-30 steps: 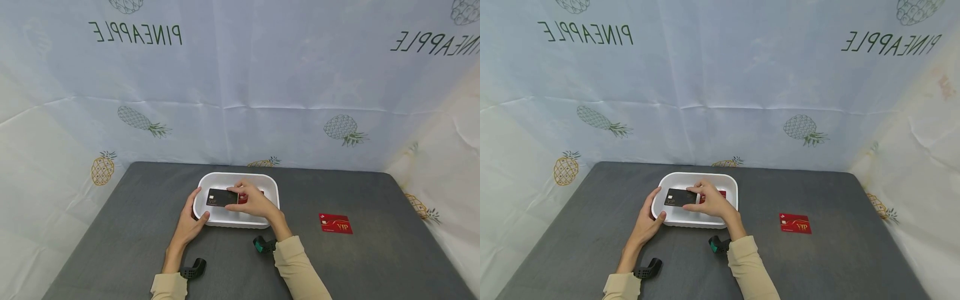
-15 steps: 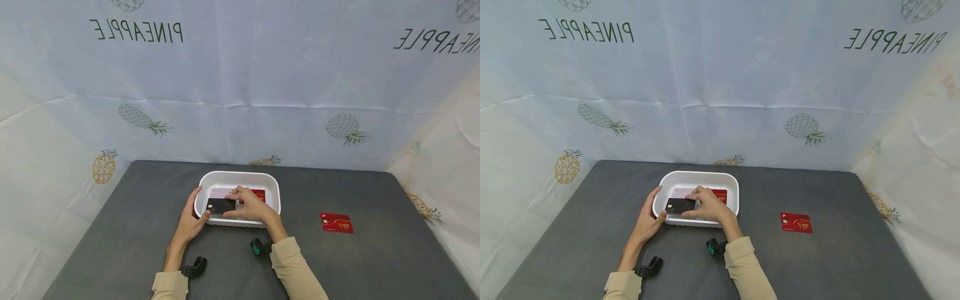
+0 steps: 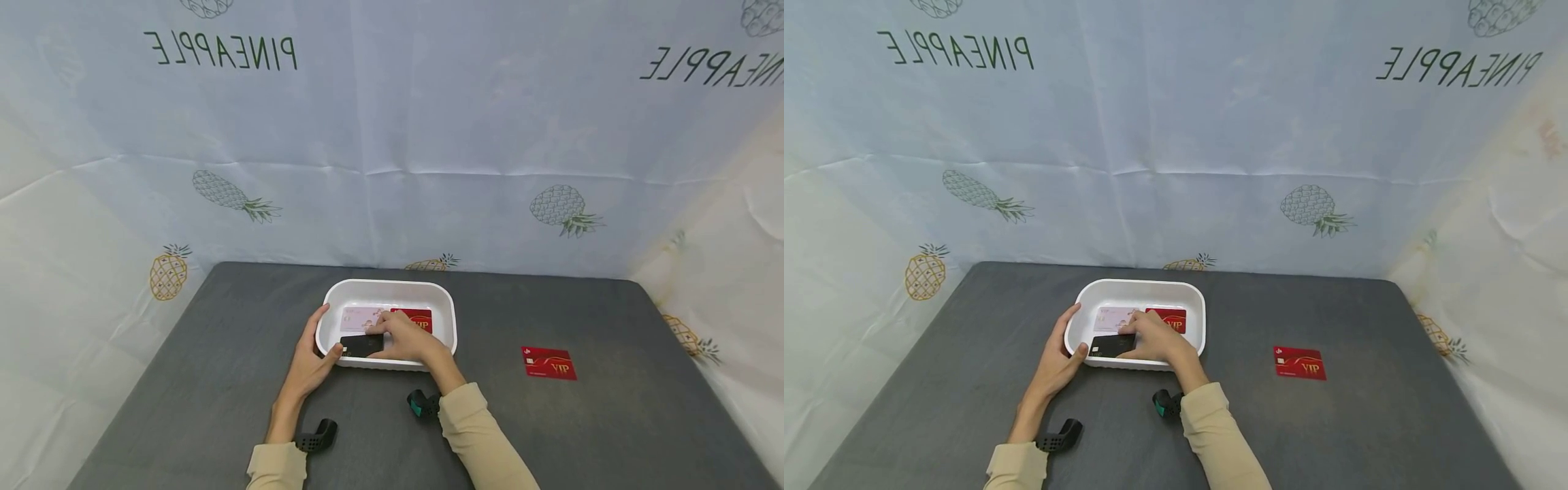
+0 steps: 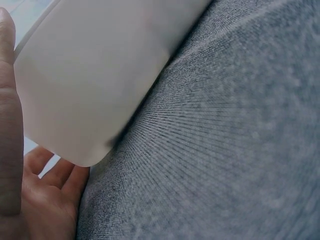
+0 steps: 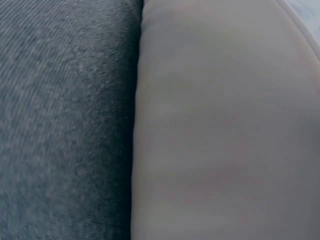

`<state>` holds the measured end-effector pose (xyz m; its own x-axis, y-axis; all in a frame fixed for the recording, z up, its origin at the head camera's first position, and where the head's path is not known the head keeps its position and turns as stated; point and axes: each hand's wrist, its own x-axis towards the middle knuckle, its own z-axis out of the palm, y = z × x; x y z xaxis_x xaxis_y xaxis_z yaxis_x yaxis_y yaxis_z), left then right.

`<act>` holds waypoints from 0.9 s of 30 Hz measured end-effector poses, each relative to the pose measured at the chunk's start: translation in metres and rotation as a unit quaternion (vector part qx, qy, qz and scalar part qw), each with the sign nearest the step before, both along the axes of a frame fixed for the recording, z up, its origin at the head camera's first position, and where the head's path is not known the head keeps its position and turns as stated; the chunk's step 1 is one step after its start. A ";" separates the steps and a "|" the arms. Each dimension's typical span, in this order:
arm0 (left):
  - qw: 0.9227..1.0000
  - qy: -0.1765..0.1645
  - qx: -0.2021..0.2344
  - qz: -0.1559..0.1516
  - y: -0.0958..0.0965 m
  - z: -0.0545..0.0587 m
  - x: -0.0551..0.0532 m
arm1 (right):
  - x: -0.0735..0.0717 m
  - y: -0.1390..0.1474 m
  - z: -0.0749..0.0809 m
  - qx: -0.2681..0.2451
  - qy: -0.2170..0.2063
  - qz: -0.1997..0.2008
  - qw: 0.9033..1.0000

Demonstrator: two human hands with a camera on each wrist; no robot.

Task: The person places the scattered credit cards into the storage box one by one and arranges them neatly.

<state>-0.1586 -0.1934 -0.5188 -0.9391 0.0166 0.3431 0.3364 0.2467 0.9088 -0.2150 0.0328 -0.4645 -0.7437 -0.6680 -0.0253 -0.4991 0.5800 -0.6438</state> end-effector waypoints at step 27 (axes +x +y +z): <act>1.000 -0.014 -0.017 0.007 0.001 0.003 0.001 | 0.001 -0.002 -0.003 0.021 0.030 -0.050 0.998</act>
